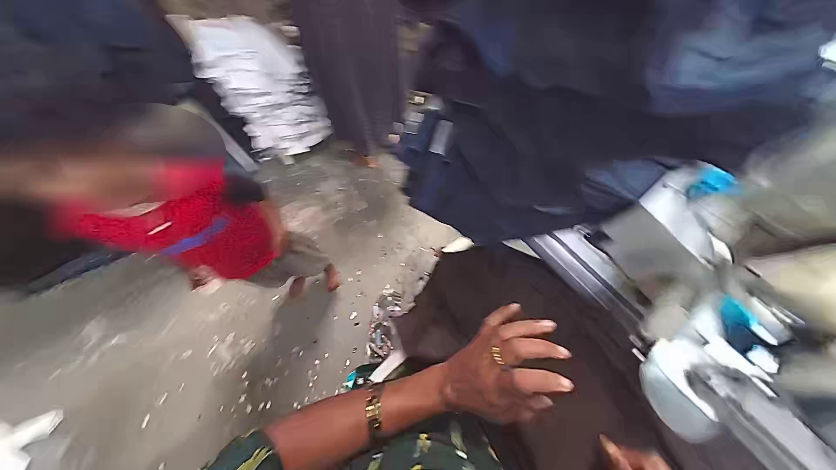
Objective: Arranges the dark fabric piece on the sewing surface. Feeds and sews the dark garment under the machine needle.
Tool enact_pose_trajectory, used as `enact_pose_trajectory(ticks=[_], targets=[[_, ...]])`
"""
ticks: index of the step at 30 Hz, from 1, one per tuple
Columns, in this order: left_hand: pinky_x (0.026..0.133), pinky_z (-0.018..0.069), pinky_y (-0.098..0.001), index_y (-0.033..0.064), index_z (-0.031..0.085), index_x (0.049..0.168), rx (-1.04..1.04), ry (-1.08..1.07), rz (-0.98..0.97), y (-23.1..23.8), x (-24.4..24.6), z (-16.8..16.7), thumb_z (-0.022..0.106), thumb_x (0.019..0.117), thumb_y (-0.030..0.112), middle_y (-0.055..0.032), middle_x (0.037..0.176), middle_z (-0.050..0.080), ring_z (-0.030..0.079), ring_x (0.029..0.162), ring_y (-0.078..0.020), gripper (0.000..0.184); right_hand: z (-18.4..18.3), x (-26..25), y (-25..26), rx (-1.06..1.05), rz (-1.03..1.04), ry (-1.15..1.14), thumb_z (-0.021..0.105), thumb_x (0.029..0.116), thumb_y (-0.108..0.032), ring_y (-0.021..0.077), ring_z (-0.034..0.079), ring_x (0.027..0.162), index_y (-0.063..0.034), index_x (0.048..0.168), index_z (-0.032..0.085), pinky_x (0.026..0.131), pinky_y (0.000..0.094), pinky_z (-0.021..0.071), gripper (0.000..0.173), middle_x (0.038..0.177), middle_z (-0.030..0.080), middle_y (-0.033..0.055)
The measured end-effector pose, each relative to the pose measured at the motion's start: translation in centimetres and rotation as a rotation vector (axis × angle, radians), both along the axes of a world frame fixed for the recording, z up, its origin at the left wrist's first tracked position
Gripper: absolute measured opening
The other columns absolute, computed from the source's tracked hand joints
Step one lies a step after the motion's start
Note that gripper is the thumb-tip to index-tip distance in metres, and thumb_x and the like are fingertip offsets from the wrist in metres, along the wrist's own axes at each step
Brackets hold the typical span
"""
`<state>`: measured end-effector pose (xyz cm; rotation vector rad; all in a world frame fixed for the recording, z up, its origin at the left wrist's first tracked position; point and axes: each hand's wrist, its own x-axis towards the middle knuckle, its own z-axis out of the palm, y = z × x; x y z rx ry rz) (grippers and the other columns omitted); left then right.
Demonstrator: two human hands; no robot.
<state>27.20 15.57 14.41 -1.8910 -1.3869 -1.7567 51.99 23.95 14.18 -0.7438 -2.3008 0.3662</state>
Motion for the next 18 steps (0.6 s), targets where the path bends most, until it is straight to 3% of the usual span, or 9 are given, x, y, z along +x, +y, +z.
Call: enact_pose_trajectory(ticks=[2, 4, 6, 10, 14, 18], targets=[[0.122, 0.0266, -0.0481, 0.0256, 0.057, 0.124, -0.086, 0.030, -0.094, -0.5, 1.0, -0.8, 0.048, 0.1071, 0.033, 0.0011, 0.138, 0.055, 0.042, 0.142, -0.0198, 0.020, 2.5, 3.2, 0.2, 0.027, -0.147, -0.004, 0.052, 0.1062, -0.032, 0.0100, 0.066, 0.076, -0.0041, 0.082, 0.067, 0.074, 0.0210, 0.0524, 0.040, 0.074, 0.068, 0.0087], [0.123, 0.0253, -0.0479, 0.0293, 0.055, 0.127, -0.184, 0.042, -0.143, -0.6, 1.0, -1.1, 0.048, 0.1065, 0.039, 0.0056, 0.141, 0.054, 0.040, 0.144, -0.0181, 0.024, 4.9, 7.2, -0.4, 0.088, -0.410, -0.038, 0.048, 0.1074, -0.036, 0.0118, 0.066, 0.074, -0.0029, 0.083, 0.065, 0.071, 0.0232, 0.0525, 0.045, 0.075, 0.067, 0.0104], [0.124, 0.0219, -0.0491, 0.0316, 0.054, 0.129, -0.274, 0.051, -0.205, -0.3, 0.8, -1.3, 0.043, 0.1057, 0.048, 0.0087, 0.143, 0.054, 0.036, 0.147, -0.0178, 0.031, 6.2, 11.2, -1.6, 0.148, -0.638, 0.000, 0.049, 0.1078, -0.033, 0.0139, 0.066, 0.066, 0.0037, 0.080, 0.063, 0.063, 0.0251, 0.0534, 0.049, 0.071, 0.066, 0.0155], [0.125, 0.0177, -0.0500, 0.0282, 0.055, 0.126, -0.382, 0.105, -0.389, 1.4, 1.8, -1.4, 0.041, 0.1037, 0.056, 0.0062, 0.140, 0.056, 0.034, 0.149, -0.0208, 0.038, 7.3, 17.1, -5.4, 0.089, -0.911, 0.075, 0.053, 0.1067, -0.025, 0.0050, 0.065, 0.068, 0.0075, 0.084, 0.066, 0.067, 0.0184, 0.0530, 0.042, 0.074, 0.067, 0.0137], [0.124, 0.0160, -0.0536, 0.0293, 0.055, 0.129, -0.462, 0.259, -0.637, 2.6, 4.5, -1.1, 0.046, 0.1016, 0.058, 0.0029, 0.140, 0.057, 0.036, 0.148, -0.0229, 0.041, 6.3, 19.3, -8.2, -0.106, -1.131, -0.116, 0.057, 0.1035, -0.029, 0.0151, 0.067, 0.064, 0.0004, 0.093, 0.072, 0.062, 0.0305, 0.0542, 0.035, 0.075, 0.070, 0.0123], [0.118, 0.0260, -0.0571, 0.0227, 0.050, 0.142, -0.554, 0.490, -0.709, 3.2, 7.8, -0.8, 0.048, 0.0957, 0.071, -0.0067, 0.144, 0.057, 0.043, 0.143, -0.0294, 0.066, 5.2, 19.8, -8.5, -0.385, -1.234, -0.155, 0.063, 0.1015, -0.025, 0.0294, 0.068, 0.071, -0.0009, 0.096, 0.073, 0.069, 0.0517, 0.0533, 0.027, 0.078, 0.069, 0.0151]])
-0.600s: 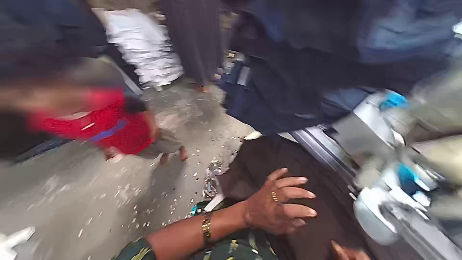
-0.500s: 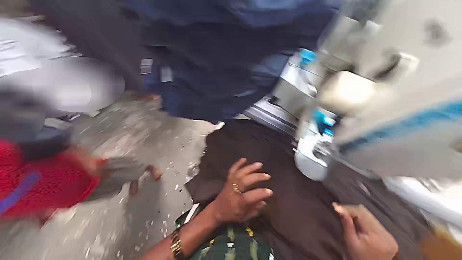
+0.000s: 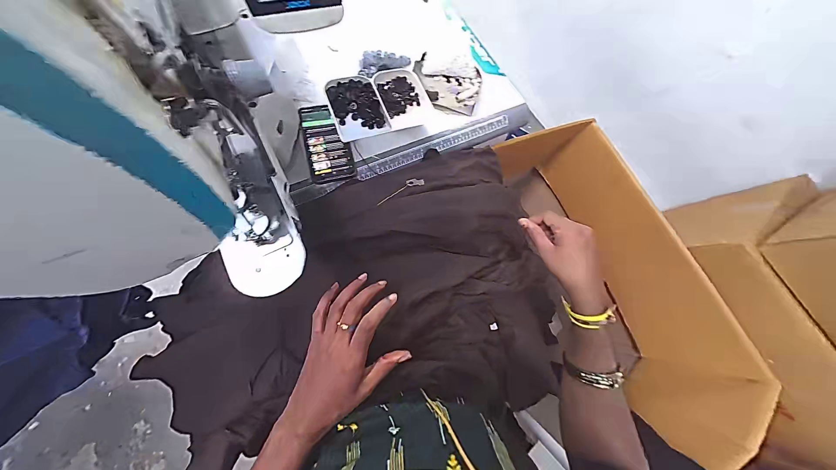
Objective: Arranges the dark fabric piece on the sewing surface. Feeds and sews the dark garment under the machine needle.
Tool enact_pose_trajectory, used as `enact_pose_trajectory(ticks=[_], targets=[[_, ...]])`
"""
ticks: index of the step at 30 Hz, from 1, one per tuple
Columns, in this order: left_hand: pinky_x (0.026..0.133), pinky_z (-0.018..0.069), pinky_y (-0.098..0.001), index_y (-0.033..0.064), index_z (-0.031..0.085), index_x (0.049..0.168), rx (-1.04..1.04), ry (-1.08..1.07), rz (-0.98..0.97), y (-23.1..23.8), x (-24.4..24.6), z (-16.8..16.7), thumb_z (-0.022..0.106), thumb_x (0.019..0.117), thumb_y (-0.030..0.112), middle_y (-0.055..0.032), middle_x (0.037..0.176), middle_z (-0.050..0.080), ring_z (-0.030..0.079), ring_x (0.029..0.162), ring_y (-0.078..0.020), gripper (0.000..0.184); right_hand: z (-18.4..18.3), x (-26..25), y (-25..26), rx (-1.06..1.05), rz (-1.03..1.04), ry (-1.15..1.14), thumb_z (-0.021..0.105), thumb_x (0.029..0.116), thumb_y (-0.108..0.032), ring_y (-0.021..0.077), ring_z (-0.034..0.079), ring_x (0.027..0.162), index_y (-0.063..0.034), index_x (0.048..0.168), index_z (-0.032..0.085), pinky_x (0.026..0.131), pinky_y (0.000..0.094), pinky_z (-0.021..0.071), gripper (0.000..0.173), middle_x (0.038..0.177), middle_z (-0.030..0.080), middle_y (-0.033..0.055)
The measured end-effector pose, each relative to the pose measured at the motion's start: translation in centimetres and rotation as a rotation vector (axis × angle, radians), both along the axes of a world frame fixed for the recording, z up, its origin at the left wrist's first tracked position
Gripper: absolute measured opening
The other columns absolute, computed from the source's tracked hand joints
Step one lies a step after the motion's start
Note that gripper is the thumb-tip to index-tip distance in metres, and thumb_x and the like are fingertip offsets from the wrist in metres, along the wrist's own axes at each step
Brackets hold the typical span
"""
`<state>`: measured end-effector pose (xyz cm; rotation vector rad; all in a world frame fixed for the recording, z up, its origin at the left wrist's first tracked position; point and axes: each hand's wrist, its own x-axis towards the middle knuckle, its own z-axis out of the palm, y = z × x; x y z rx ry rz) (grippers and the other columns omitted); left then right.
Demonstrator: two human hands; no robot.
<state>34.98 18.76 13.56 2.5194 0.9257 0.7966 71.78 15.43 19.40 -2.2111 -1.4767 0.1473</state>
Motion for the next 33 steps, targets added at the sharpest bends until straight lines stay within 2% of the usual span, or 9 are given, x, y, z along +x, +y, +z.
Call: enact_pose_trajectory(ticks=[2, 5, 7, 10, 15, 21, 24, 30, 33], targets=[[0.113, 0.0329, -0.0628, 0.0157, 0.058, 0.139, -0.009, 0.095, 0.007, 0.5, 1.2, -0.2, 0.050, 0.0960, 0.068, -0.0114, 0.139, 0.062, 0.050, 0.137, -0.0362, 0.069, -0.2, -0.1, 0.3, -0.119, 0.061, 0.070, 0.064, 0.1014, -0.026, 0.0307, 0.071, 0.080, -0.0036, 0.099, 0.075, 0.076, 0.0560, 0.0552, 0.024, 0.085, 0.073, 0.0138], [0.105, 0.0465, -0.0570, 0.0131, 0.077, 0.103, -0.054, 0.089, 0.089, 1.1, 2.4, 0.4, 0.057, 0.1000, 0.035, -0.0063, 0.116, 0.075, 0.066, 0.120, -0.0327, 0.030, -1.0, 0.0, 0.6, -0.426, 0.352, 0.182, 0.063, 0.1008, -0.020, 0.0283, 0.070, 0.104, -0.0090, 0.120, 0.072, 0.091, 0.0524, 0.0550, 0.024, 0.115, 0.072, 0.0122], [0.088, 0.0580, -0.0499, 0.0074, 0.077, 0.099, -0.073, 0.019, 0.182, 1.5, 2.4, 2.1, 0.055, 0.1009, 0.026, -0.0092, 0.100, 0.076, 0.073, 0.099, -0.0284, 0.029, -1.2, 0.4, 0.9, -0.721, 0.424, 0.205, 0.064, 0.0993, -0.013, 0.0341, 0.059, 0.124, -0.0115, 0.138, 0.061, 0.104, 0.0555, 0.0464, 0.039, 0.140, 0.059, 0.0159], [0.071, 0.0567, -0.0497, 0.0030, 0.074, 0.103, -0.046, -0.015, 0.269, 2.9, 1.4, 3.2, 0.053, 0.1030, 0.028, -0.0162, 0.094, 0.074, 0.073, 0.084, -0.0316, 0.033, -1.7, 3.2, -0.4, -0.735, 0.261, 0.141, 0.061, 0.0989, -0.007, 0.0395, 0.058, 0.126, -0.0096, 0.138, 0.061, 0.104, 0.0602, 0.0458, 0.039, 0.141, 0.058, 0.0199], [0.079, 0.0559, -0.0551, 0.0040, 0.075, 0.105, -0.096, 0.030, 0.292, 3.9, 0.3, 1.6, 0.053, 0.1021, 0.032, -0.0174, 0.102, 0.074, 0.072, 0.094, -0.0356, 0.036, -2.1, 6.3, -1.6, -0.835, -0.012, 0.104, 0.048, 0.1066, -0.016, 0.0385, 0.060, 0.123, -0.0097, 0.127, 0.069, 0.101, 0.0613, 0.0436, 0.031, 0.130, 0.066, 0.0188], [0.092, 0.0538, -0.0501, 0.0054, 0.073, 0.111, -0.018, -0.051, 0.219, 3.6, 0.8, 0.9, 0.055, 0.1019, 0.031, -0.0149, 0.116, 0.073, 0.068, 0.111, -0.0342, 0.033, -7.3, 7.6, -2.7, -0.962, 0.020, 0.035, 0.067, 0.0888, 0.000, 0.0474, 0.049, 0.132, -0.0167, 0.142, 0.058, 0.095, 0.0687, 0.0445, 0.057, 0.144, 0.052, 0.0242], [0.110, 0.0415, -0.0584, 0.0081, 0.067, 0.126, 0.027, -0.074, -0.001, 3.5, 2.9, 1.7, 0.056, 0.1027, 0.037, -0.0159, 0.132, 0.066, 0.054, 0.132, -0.0388, 0.039, -5.8, 9.0, -2.8, -0.796, -0.031, -0.066, 0.065, 0.0958, -0.017, 0.0425, 0.061, 0.120, -0.0104, 0.119, 0.071, 0.091, 0.0660, 0.0488, 0.025, 0.128, 0.065, 0.0209], [0.119, 0.0357, -0.0484, -0.0001, 0.036, 0.156, -0.249, 0.087, -0.426, 2.4, 13.7, 5.4, 0.072, 0.0944, 0.037, -0.0207, 0.153, 0.048, 0.046, 0.143, -0.0331, 0.080, 9.7, 6.7, -1.7, -0.030, 0.006, -0.316, 0.071, 0.0920, -0.011, 0.0435, 0.066, 0.109, -0.0033, 0.106, 0.073, 0.085, 0.0673, 0.0505, 0.016, 0.114, 0.070, 0.0213], [0.104, 0.0510, -0.0465, -0.0010, 0.047, 0.148, -0.475, -0.132, -0.422, 1.4, 14.5, 9.0, 0.069, 0.0976, 0.027, -0.0214, 0.135, 0.062, 0.063, 0.122, -0.0309, 0.062, 16.5, 4.1, -3.0, 0.433, 0.118, -0.488, 0.062, 0.0940, -0.021, 0.0415, 0.060, 0.124, 0.0074, 0.110, 0.067, 0.103, 0.0572, 0.0477, 0.033, 0.128, 0.065, 0.0265]])
